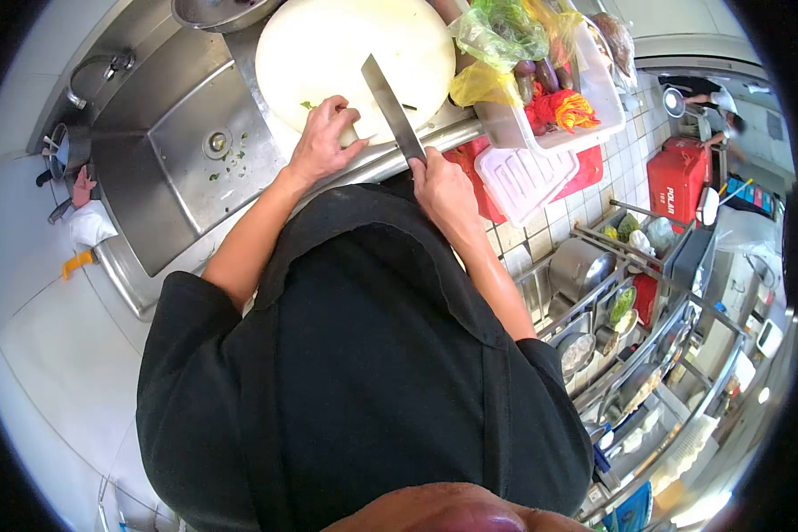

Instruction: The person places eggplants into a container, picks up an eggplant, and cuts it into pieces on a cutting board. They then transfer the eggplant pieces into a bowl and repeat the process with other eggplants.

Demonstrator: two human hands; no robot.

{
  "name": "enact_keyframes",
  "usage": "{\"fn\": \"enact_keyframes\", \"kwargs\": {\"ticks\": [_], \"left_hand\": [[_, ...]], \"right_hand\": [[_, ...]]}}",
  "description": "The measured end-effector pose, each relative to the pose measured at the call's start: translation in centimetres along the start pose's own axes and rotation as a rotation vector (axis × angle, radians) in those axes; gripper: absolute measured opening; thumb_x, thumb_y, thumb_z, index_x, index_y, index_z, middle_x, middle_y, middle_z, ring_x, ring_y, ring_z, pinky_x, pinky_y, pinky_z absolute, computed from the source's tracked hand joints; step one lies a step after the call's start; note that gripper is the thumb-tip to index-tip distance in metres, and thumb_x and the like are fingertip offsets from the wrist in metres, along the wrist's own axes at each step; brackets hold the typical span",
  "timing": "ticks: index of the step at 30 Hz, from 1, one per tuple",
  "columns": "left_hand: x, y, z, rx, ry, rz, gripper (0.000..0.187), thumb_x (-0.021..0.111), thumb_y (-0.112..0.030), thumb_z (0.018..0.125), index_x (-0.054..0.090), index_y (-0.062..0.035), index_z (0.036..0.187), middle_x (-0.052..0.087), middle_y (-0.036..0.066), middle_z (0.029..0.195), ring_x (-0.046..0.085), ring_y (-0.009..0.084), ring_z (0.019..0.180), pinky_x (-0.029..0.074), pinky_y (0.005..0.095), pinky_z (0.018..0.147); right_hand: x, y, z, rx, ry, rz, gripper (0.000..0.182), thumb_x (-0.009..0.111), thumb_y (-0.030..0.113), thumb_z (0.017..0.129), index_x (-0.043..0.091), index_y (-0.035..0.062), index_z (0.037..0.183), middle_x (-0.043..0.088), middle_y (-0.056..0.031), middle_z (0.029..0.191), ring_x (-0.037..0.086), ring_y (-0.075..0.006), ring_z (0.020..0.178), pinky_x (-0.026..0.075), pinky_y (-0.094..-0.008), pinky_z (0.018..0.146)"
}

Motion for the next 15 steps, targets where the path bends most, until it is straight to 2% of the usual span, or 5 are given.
{"fn": "enact_keyframes", "kwargs": {"ticks": [4,6,12,15], "left_hand": [[0.1,-0.7,0.7,0.034,-0.018,0.056,0.046,0.084,-0.026,0.075,0.068,-0.0037,0.111,0.056,0.018,0.115,0.057,0.0357,0.104,0.045,0.0458,0.092],[0.3,-0.7,0.9,0.025,-0.003,0.079,0.046,0.083,-0.027,0.076,0.067,-0.0021,0.111,0.056,0.017,0.115,0.056,0.0344,0.106,0.044,0.0455,0.094],[0.8,-0.6,1.1,0.007,-0.044,0.082,0.048,0.084,-0.028,0.071,0.069,-0.0046,0.109,0.057,0.016,0.109,0.056,0.034,0.102,0.043,0.0448,0.09],[0.9,-0.5,0.6,0.002,-0.096,0.09,0.048,0.084,-0.028,0.07,0.069,-0.0049,0.109,0.057,0.015,0.109,0.056,0.0341,0.103,0.043,0.0447,0.091]], "right_hand": [[-0.1,0.3,-1.3,-0.052,0.011,-0.042,0.025,0.057,0.025,0.102,0.06,0.0003,0.1,0.068,-0.0286,0.075,0.068,-0.0488,0.076,0.054,-0.0587,0.07],[0.1,0.5,-1.6,-0.061,0.02,-0.066,0.024,0.057,0.024,0.101,0.059,0.0005,0.099,0.068,-0.0275,0.073,0.069,-0.048,0.074,0.054,-0.0577,0.069],[0.8,-0.1,-1.7,-0.063,0.03,-0.078,0.023,0.059,0.024,0.101,0.06,0.0006,0.102,0.067,-0.0276,0.074,0.069,-0.047,0.074,0.054,-0.0574,0.07],[3.3,-0.9,0.0,-0.147,0.018,-0.132,0.024,0.058,0.023,0.101,0.061,0.0002,0.104,0.068,-0.0275,0.074,0.069,-0.0468,0.074,0.054,-0.0573,0.07]]}}
Point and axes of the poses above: each hand's wrist, its own z-axis towards the middle knuckle, its own x-axis out of the palm, y = z × x, the point moved 5 cm from there along z, towards the middle knuckle
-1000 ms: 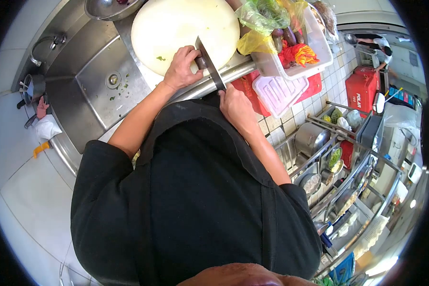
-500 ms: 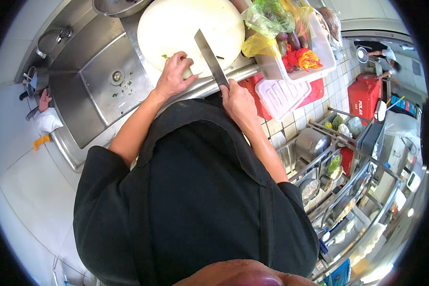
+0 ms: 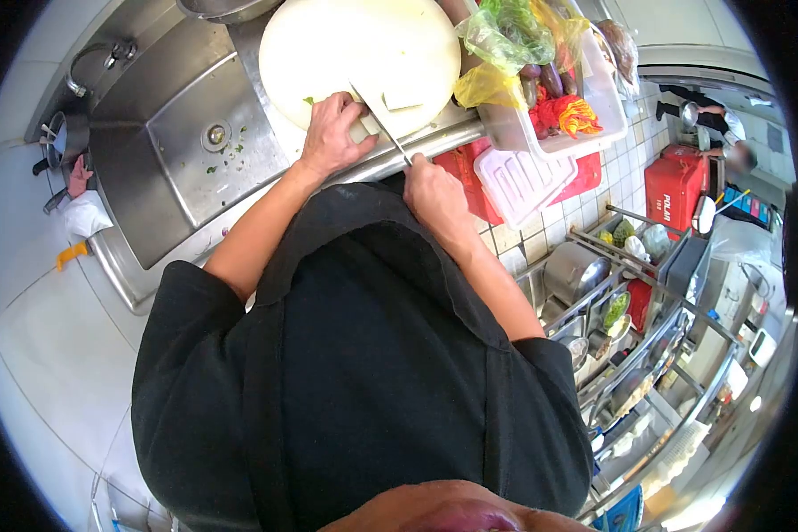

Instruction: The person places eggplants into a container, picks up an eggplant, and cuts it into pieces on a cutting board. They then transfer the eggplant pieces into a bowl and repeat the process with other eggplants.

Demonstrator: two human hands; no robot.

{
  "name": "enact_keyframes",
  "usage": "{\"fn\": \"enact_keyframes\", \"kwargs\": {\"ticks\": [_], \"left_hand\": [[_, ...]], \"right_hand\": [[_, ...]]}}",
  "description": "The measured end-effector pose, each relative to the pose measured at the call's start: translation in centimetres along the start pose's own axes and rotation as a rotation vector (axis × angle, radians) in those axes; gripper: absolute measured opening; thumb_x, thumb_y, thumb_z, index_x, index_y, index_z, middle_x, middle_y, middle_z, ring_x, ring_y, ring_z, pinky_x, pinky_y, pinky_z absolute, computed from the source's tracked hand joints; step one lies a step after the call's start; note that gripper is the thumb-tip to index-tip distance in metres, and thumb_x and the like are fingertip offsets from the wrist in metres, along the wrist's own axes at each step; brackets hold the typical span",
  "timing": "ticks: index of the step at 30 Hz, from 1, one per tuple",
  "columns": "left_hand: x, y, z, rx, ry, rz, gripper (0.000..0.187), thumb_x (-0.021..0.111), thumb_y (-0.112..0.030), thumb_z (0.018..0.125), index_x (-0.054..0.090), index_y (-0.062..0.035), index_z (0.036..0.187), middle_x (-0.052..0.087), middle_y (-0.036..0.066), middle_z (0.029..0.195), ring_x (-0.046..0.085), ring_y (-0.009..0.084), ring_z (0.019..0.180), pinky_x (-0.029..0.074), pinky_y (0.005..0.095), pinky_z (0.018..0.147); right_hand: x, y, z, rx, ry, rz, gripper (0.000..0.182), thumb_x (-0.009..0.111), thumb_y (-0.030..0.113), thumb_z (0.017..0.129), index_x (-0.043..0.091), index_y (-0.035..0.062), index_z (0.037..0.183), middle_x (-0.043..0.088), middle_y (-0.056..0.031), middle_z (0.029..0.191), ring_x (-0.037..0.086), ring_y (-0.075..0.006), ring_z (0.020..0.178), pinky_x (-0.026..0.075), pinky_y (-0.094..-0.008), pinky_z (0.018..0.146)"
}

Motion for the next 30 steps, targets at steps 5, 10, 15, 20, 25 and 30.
{"fn": "enact_keyframes", "kwargs": {"ticks": [5,10,15,20,25,30], "left_hand": [[-0.1,0.0,0.1,-0.032,0.081,-0.017,0.05,0.086,-0.033,0.071,0.068,-0.0058,0.11,0.058,0.016,0.111,0.056,0.0347,0.107,0.042,0.045,0.095],[1.7,-2.2,2.4,-0.004,-0.008,0.041,0.044,0.084,-0.034,0.076,0.068,-0.008,0.108,0.059,0.013,0.114,0.055,0.0307,0.113,0.041,0.0468,0.094],[4.0,-1.5,4.7,0.017,0.068,0.138,0.024,0.076,-0.02,0.082,0.072,-0.0111,0.103,0.066,0.006,0.111,0.057,0.0267,0.114,0.041,0.0449,0.095],[3.0,0.6,5.7,0.037,0.049,0.048,0.021,0.07,-0.009,0.081,0.075,-0.0105,0.102,0.068,0.003,0.108,0.059,0.0274,0.112,0.043,0.0431,0.095],[2.5,0.6,5.0,0.104,0.085,-0.03,0.022,0.066,-0.007,0.079,0.075,-0.0112,0.099,0.066,0.009,0.112,0.059,0.0295,0.113,0.044,0.0445,0.093],[2.4,0.9,4.5,0.08,0.081,-0.067,0.024,0.065,-0.008,0.079,0.075,-0.0094,0.101,0.064,0.013,0.114,0.058,0.0334,0.113,0.043,0.0455,0.095]], "right_hand": [[-1.3,0.1,1.5,0.044,0.01,0.023,0.028,0.056,0.028,0.101,0.063,0.0002,0.099,0.07,-0.0271,0.08,0.07,-0.0458,0.077,0.056,-0.0561,0.072],[-5.0,-2.9,1.5,0.146,-0.106,0.046,0.028,0.058,0.028,0.101,0.063,0.0001,0.101,0.069,-0.0298,0.081,0.069,-0.0476,0.082,0.055,-0.0579,0.074],[-5.6,-5.7,2.1,0.155,-0.159,-0.121,0.028,0.059,0.027,0.1,0.061,-0.0002,0.096,0.068,-0.0294,0.078,0.068,-0.0494,0.078,0.053,-0.0597,0.072],[-5.3,-5.7,-0.8,0.207,-0.014,-0.057,0.029,0.06,0.029,0.1,0.062,0.0005,0.097,0.069,-0.0302,0.081,0.068,-0.0495,0.08,0.053,-0.06,0.073],[-4.7,-4.3,-2.7,0.229,0.012,-0.001,0.029,0.06,0.029,0.101,0.062,0.0001,0.102,0.068,-0.0307,0.079,0.068,-0.0503,0.08,0.054,-0.0597,0.074],[-5.6,-2.4,-1.6,0.217,0.0,0.033,0.028,0.058,0.028,0.102,0.061,0.0001,0.102,0.068,-0.0307,0.078,0.069,-0.0499,0.08,0.054,-0.0589,0.074]]}}
Point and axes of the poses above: each hand's wrist, its own z-axis towards the middle knuckle, its own x-axis out of the palm, y = z × x, the point moved 5 cm from there along z, towards the middle knuckle
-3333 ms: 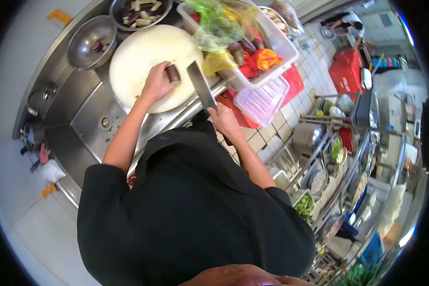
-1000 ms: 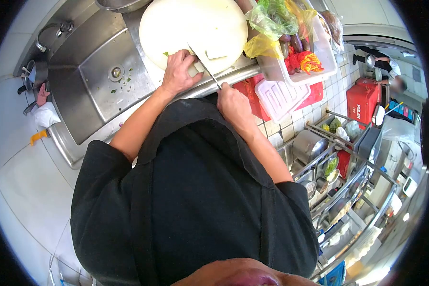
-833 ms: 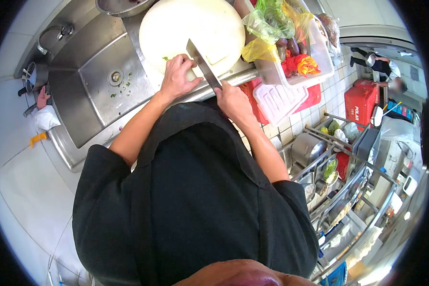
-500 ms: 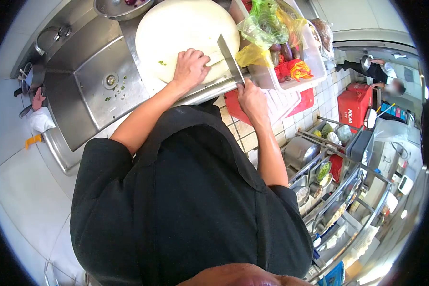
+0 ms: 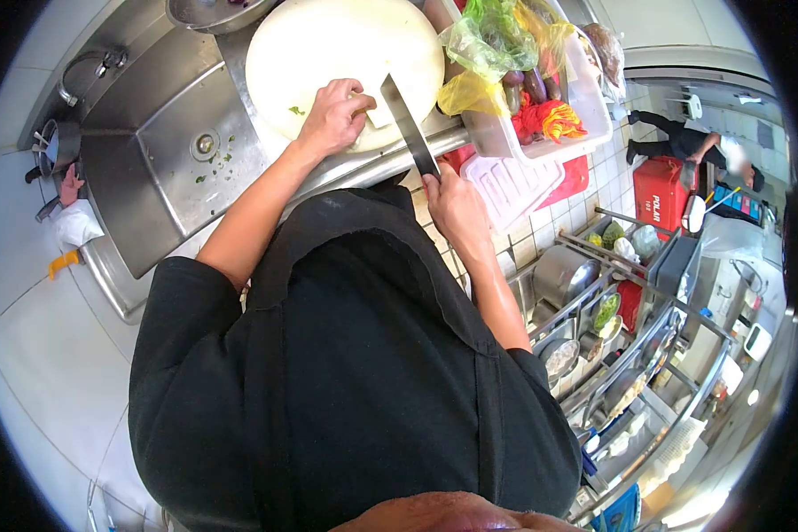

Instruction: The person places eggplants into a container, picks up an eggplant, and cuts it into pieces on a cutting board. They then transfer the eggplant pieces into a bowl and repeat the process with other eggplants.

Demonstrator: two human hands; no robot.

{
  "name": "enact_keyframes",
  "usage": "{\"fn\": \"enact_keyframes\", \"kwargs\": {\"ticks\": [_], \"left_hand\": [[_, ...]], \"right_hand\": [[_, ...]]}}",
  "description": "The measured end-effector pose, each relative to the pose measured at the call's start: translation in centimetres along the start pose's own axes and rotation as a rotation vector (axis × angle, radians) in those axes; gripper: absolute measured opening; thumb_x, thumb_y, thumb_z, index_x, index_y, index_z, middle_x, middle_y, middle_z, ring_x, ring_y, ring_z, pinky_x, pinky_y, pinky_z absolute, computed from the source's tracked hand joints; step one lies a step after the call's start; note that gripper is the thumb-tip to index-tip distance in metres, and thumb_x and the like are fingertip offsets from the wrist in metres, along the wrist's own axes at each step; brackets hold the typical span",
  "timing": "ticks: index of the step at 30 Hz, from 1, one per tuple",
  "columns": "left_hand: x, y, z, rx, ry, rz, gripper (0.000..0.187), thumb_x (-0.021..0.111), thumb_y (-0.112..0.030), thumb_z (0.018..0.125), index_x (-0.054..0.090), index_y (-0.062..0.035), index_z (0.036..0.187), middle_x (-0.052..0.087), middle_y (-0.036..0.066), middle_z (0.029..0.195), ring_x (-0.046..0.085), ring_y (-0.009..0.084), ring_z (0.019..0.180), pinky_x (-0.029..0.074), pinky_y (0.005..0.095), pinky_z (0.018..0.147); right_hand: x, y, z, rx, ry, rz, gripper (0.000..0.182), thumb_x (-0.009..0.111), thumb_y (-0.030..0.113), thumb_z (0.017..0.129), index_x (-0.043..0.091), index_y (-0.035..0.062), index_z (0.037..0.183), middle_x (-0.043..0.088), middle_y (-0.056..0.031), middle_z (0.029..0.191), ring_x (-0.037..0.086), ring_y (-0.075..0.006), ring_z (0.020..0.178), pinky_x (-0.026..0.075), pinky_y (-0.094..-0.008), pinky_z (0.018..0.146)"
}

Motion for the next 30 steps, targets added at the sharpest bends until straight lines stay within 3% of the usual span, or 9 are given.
{"fn": "enact_keyframes", "kwargs": {"ticks": [13,16,17,19,24,25,28,29,30], "left_hand": [[0.3,-0.1,-0.6,-0.01,0.013,0.018,0.027,0.068,-0.008,0.077,0.074,-0.0074,0.104,0.065,0.011,0.112,0.058,0.0321,0.112,0.045,0.045,0.095],[-0.3,-0.4,-1.3,-0.08,0.058,0.032,0.03,0.071,-0.014,0.082,0.072,-0.0052,0.11,0.062,0.015,0.121,0.055,0.0345,0.12,0.043,0.0469,0.103],[-0.6,-0.8,-1.7,-0.086,0.026,0.036,0.032,0.072,-0.017,0.083,0.072,-0.0046,0.112,0.061,0.017,0.125,0.054,0.0357,0.123,0.042,0.0474,0.105],[-0.7,-0.8,-2.7,-0.115,0.013,0.048,0.047,0.075,-0.031,0.087,0.067,-0.0017,0.123,0.053,0.024,0.138,0.048,0.0414,0.132,0.037,0.0505,0.112],[0.4,-2.2,-2.4,-0.065,-0.009,0.192,0.064,0.076,-0.039,0.089,0.059,0.0014,0.135,0.047,0.026,0.144,0.044,0.0442,0.136,0.035,0.0541,0.114],[0.8,-2.4,-2.1,-0.069,0.004,0.197,0.066,0.075,-0.04,0.089,0.057,0.0019,0.137,0.046,0.026,0.145,0.043,0.0445,0.137,0.035,0.0545,0.115],[2.6,-2.3,-0.6,-0.04,0.001,0.212,0.065,0.073,-0.043,0.09,0.057,-0.0012,0.138,0.047,0.026,0.144,0.043,0.045,0.137,0.034,0.0551,0.116],[3.1,-2.6,-0.2,-0.042,0.019,0.211,0.064,0.073,-0.043,0.091,0.058,-0.0027,0.138,0.048,0.025,0.144,0.043,0.0445,0.137,0.033,0.055,0.116],[3.5,-2.9,0.4,-0.042,0.033,0.215,0.064,0.072,-0.044,0.091,0.058,-0.0043,0.138,0.048,0.025,0.145,0.043,0.044,0.137,0.033,0.055,0.117]], "right_hand": [[3.9,0.3,3.7,-0.134,0.02,-0.08,0.029,0.056,0.029,0.102,0.062,0.0005,0.1,0.07,-0.0278,0.081,0.07,-0.048,0.082,0.055,-0.0571,0.075],[3.3,-0.3,5.3,-0.052,0.066,-0.041,0.032,0.058,0.032,0.101,0.063,-0.0001,0.103,0.07,-0.0293,0.086,0.07,-0.0478,0.09,0.055,-0.0574,0.082],[3.0,-1.0,5.4,-0.015,0.112,0.038,0.036,0.059,0.033,0.1,0.064,-0.0016,0.108,0.071,-0.0305,0.096,0.068,-0.0471,0.101,0.053,-0.0549,0.089],[1.7,-2.4,4.7,0.044,0.07,0.218,0.037,0.059,0.032,0.101,0.065,-0.0027,0.111,0.07,-0.0307,0.1,0.067,-0.0472,0.103,0.052,-0.0533,0.09],[1.9,-6.6,3.9,0.241,0.077,0.345,0.037,0.061,0.029,0.1,0.065,-0.0054,0.113,0.068,-0.0336,0.105,0.063,-0.0507,0.109,0.049,-0.0526,0.091],[2.9,-8.1,4.3,0.222,0.087,0.269,0.036,0.061,0.03,0.101,0.065,-0.0053,0.106,0.071,-0.0284,0.09,0.071,-0.0445,0.088,0.053,-0.0497,0.077],[2.8,-7.3,3.3,0.324,0.242,0.525,0.033,0.06,0.03,0.103,0.064,-0.0032,0.101,0.064,-0.0156,0.069,0.067,-0.0285,0.058,0.051,-0.0421,0.057],[2.9,-6.8,3.1,0.277,0.255,0.656,0.029,0.06,0.029,0.104,0.061,0.0013,0.094,0.052,-0.003,0.058,0.052,-0.0145,0.043,0.044,-0.0342,0.044],[3.9,-7.2,3.1,0.272,0.332,0.747,0.029,0.059,0.028,0.105,0.06,0.0024,0.093,0.052,-0.0024,0.058,0.051,-0.0147,0.043,0.044,-0.034,0.044]]}}
Point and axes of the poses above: each hand's wrist, its own z-axis towards the middle knuckle, its own x-axis out of the palm, y = z × x, the point moved 5 cm from there along z, towards the middle knuckle
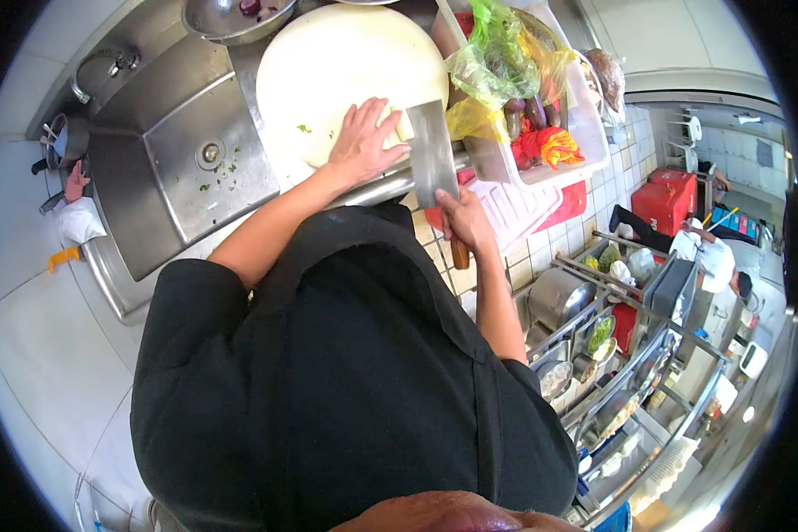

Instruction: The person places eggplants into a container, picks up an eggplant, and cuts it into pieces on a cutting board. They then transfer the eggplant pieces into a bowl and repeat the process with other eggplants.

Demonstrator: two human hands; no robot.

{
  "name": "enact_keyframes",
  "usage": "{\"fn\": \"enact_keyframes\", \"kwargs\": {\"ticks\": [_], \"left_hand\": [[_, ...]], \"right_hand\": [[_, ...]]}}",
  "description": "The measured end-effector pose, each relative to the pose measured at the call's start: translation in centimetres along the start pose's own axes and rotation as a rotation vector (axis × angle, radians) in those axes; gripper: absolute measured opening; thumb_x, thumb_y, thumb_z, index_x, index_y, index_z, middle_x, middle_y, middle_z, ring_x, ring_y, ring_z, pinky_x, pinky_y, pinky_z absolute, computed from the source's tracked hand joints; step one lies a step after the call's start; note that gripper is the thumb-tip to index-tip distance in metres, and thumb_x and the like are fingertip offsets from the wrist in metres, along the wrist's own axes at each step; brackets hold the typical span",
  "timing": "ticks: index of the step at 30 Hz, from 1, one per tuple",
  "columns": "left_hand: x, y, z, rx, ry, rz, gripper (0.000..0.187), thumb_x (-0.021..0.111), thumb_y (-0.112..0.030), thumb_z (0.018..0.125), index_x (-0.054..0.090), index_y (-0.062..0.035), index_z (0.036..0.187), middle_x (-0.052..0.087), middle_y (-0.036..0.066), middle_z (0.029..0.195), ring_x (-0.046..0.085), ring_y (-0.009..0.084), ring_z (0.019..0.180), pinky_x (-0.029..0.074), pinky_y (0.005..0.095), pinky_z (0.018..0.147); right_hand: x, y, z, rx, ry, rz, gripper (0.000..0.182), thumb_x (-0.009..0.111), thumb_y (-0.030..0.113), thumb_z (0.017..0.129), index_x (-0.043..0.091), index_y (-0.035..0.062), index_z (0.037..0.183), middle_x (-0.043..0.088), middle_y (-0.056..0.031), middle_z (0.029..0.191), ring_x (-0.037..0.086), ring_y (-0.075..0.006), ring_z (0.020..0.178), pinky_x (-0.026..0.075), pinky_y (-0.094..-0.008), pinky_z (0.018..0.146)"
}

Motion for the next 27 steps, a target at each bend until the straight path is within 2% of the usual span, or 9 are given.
{"fn": "enact_keyframes", "kwargs": {"ticks": [4,11,18,20,21,23,24,26,27], "left_hand": [[0.2,-0.2,1.4,-0.015,-0.073,-0.056,0.052,0.072,-0.041,0.089,0.065,-0.0093,0.13,0.055,0.019,0.14,0.049,0.0376,0.133,0.038,0.053,0.11],[-1.9,2.1,3.7,-0.11,-0.248,-0.15,0.032,0.081,-0.026,0.081,0.076,-0.0073,0.108,0.065,0.018,0.127,0.057,0.0367,0.122,0.044,0.0488,0.104],[-8.4,6.3,19.2,0.187,-0.466,-0.101,0.034,0.079,-0.034,0.082,0.077,-0.0067,0.102,0.07,0.019,0.119,0.062,0.0369,0.116,0.049,0.0488,0.099],[-10.7,8.9,25.3,0.046,-0.341,-0.169,0.034,0.073,-0.037,0.088,0.076,-0.0048,0.101,0.074,0.016,0.104,0.068,0.0366,0.101,0.052,0.045,0.092],[-11.1,11.5,27.7,0.024,-0.351,0.048,0.04,0.07,-0.042,0.09,0.075,-0.0047,0.104,0.073,0.019,0.106,0.067,0.0401,0.1,0.053,0.0462,0.088],[-14.5,10.9,27.9,-0.177,-0.429,0.103,0.038,0.066,-0.036,0.094,0.073,-0.0018,0.109,0.072,0.02,0.109,0.066,0.0404,0.105,0.052,0.0456,0.092],[-14.4,12.1,27.0,-0.238,-0.534,-0.27,0.057,0.071,-0.048,0.091,0.066,-0.0075,0.131,0.069,0.026,0.118,0.065,0.0399,0.116,0.049,0.0447,0.102],[-15.5,10.4,23.4,-0.137,-0.335,-0.215,0.059,0.07,-0.047,0.092,0.064,-0.0097,0.137,0.06,0.028,0.138,0.06,0.0369,0.129,0.048,0.0423,0.107],[-14.9,8.9,20.4,-0.053,-0.425,-0.164,0.046,0.068,-0.038,0.094,0.068,-0.0053,0.126,0.065,0.024,0.13,0.062,0.0372,0.123,0.048,0.0437,0.104]], "right_hand": [[3.0,-3.5,2.3,0.045,0.302,0.256,0.027,0.06,0.028,0.105,0.054,0.0081,0.087,0.051,-0.0011,0.058,0.05,-0.0134,0.044,0.046,-0.0331,0.043],[4.5,2.4,2.4,0.075,0.419,0.303,0.022,0.06,0.023,0.104,0.053,0.0031,0.1,0.049,-0.001,0.06,0.05,-0.0131,0.044,0.047,-0.0327,0.042],[1.3,16.0,5.1,-0.3,0.232,0.199,0.024,0.058,0.024,0.103,0.058,0.003,0.092,0.054,-0.0037,0.055,0.054,-0.0166,0.043,0.045,-0.0328,0.041],[0.0,19.5,5.1,-0.368,0.127,0.204,0.024,0.06,0.023,0.1,0.058,0.0003,0.091,0.059,-0.0063,0.061,0.06,-0.0183,0.048,0.051,-0.0348,0.046],[-0.6,20.5,4.8,-0.369,0.014,0.193,0.025,0.06,0.023,0.099,0.059,-0.0022,0.094,0.062,-0.0085,0.066,0.06,-0.0193,0.047,0.053,-0.0367,0.048],[-1.5,19.3,5.6,-0.391,-0.099,0.112,0.027,0.061,0.022,0.099,0.058,-0.0047,0.102,0.062,-0.0099,0.068,0.06,-0.0195,0.048,0.052,-0.0364,0.048],[-1.9,19.2,5.2,-0.392,-0.134,0.129,0.029,0.061,0.023,0.099,0.058,-0.0052,0.104,0.062,-0.0101,0.068,0.061,-0.0195,0.049,0.051,-0.0362,0.048],[-2.2,16.3,5.1,-0.404,-0.183,0.052,0.029,0.061,0.022,0.099,0.058,-0.0044,0.109,0.06,-0.01,0.066,0.061,-0.018,0.049,0.049,-0.0356,0.048],[-2.1,15.2,4.7,-0.355,-0.144,0.067,0.032,0.061,0.023,0.098,0.059,-0.0058,0.113,0.066,-0.0188,0.072,0.069,-0.0291,0.062,0.054,-0.0417,0.059]]}}
Point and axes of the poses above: each hand's wrist, its own z-axis towards the middle knuckle, its own x-axis out of the palm, y = z × x, the point moved 5 cm from there along z, towards the middle knuckle
